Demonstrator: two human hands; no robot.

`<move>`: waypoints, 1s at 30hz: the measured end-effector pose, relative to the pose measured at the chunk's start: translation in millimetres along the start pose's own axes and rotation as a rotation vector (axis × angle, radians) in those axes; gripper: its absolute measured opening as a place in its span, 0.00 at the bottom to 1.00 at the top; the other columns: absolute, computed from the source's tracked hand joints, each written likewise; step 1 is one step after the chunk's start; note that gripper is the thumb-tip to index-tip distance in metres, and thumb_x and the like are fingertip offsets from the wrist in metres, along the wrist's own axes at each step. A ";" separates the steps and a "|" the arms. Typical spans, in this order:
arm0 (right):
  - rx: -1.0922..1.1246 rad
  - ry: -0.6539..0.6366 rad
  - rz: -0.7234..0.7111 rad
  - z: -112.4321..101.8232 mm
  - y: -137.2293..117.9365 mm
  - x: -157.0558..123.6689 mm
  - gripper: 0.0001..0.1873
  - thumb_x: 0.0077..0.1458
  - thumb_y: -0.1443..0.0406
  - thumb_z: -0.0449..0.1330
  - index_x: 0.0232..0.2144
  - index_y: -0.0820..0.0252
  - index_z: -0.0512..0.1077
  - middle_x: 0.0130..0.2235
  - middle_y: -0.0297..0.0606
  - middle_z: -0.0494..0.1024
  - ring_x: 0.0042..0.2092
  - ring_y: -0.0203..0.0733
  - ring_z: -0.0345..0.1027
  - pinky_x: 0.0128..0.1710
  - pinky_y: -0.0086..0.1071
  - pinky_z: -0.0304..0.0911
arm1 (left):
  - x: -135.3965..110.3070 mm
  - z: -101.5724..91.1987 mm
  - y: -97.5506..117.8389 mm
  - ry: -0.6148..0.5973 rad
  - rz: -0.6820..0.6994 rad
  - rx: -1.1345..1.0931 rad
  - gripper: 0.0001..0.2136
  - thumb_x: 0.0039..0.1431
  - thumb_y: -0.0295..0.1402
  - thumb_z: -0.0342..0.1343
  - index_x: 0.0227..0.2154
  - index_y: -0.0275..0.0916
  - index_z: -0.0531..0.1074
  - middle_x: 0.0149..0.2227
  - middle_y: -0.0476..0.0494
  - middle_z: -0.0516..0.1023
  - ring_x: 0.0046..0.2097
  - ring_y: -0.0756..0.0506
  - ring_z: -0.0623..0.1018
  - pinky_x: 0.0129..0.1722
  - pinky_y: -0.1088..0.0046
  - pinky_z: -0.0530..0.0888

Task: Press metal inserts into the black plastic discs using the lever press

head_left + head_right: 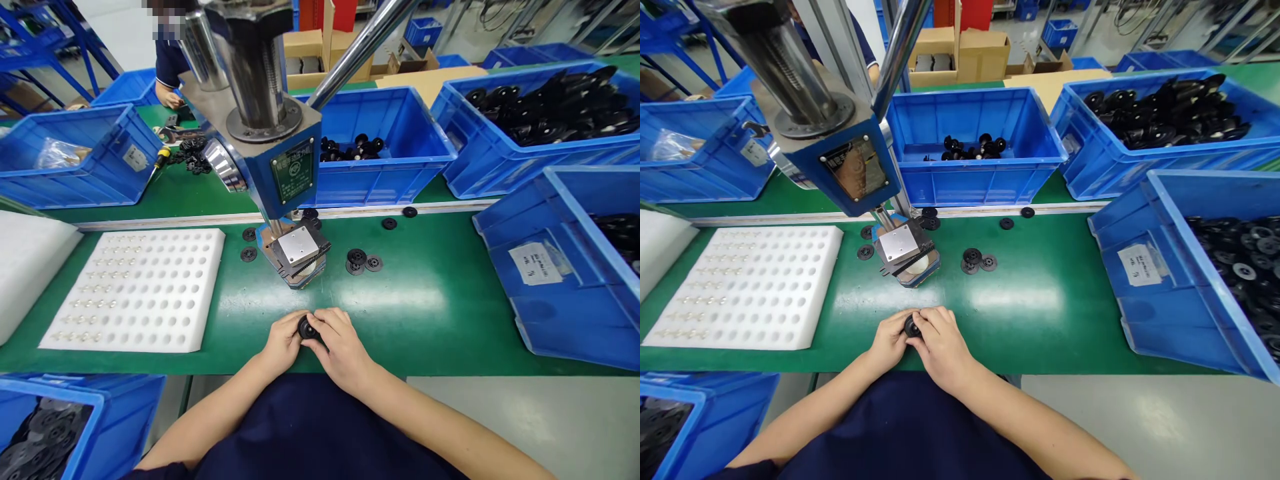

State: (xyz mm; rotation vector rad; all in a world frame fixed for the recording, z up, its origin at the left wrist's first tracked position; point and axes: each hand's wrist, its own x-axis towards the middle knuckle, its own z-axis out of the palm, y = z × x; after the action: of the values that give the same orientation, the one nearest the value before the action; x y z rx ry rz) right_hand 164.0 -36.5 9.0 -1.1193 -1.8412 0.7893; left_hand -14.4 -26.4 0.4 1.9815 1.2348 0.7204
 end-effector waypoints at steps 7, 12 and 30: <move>-0.079 -0.008 -0.015 1.4 2.7 4.9 0.15 0.63 0.62 0.58 0.50 0.63 0.71 0.43 0.46 0.76 0.44 0.48 0.67 0.42 0.42 0.66 | 1.2 -1.6 -3.4 0.012 -0.010 0.008 0.16 0.60 0.21 0.48 0.43 0.38 0.77 0.40 0.38 0.83 0.42 0.43 0.82 0.44 0.62 0.80; -0.112 0.008 0.006 0.1 3.8 8.5 0.16 0.62 0.61 0.60 0.50 0.62 0.72 0.43 0.47 0.77 0.44 0.49 0.67 0.42 0.45 0.67 | 6.0 -3.7 -0.5 0.006 -0.095 -0.041 0.10 0.61 0.27 0.51 0.40 0.38 0.78 0.39 0.38 0.82 0.41 0.41 0.81 0.43 0.62 0.78; 0.018 0.302 0.244 -6.2 83.6 -10.0 0.19 0.66 0.54 0.51 0.39 0.59 0.76 0.34 0.44 0.79 0.36 0.45 0.73 0.37 0.40 0.72 | 118.7 -127.0 100.0 0.385 -0.239 -0.129 0.16 0.46 0.42 0.70 0.33 0.36 0.77 0.31 0.46 0.78 0.33 0.48 0.75 0.35 0.73 0.74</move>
State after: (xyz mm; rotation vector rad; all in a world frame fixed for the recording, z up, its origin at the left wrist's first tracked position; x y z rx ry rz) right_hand 205.0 -10.9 -60.2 -1.3880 -1.4631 0.7259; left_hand -9.0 83.3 168.2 1.6000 1.5733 1.0616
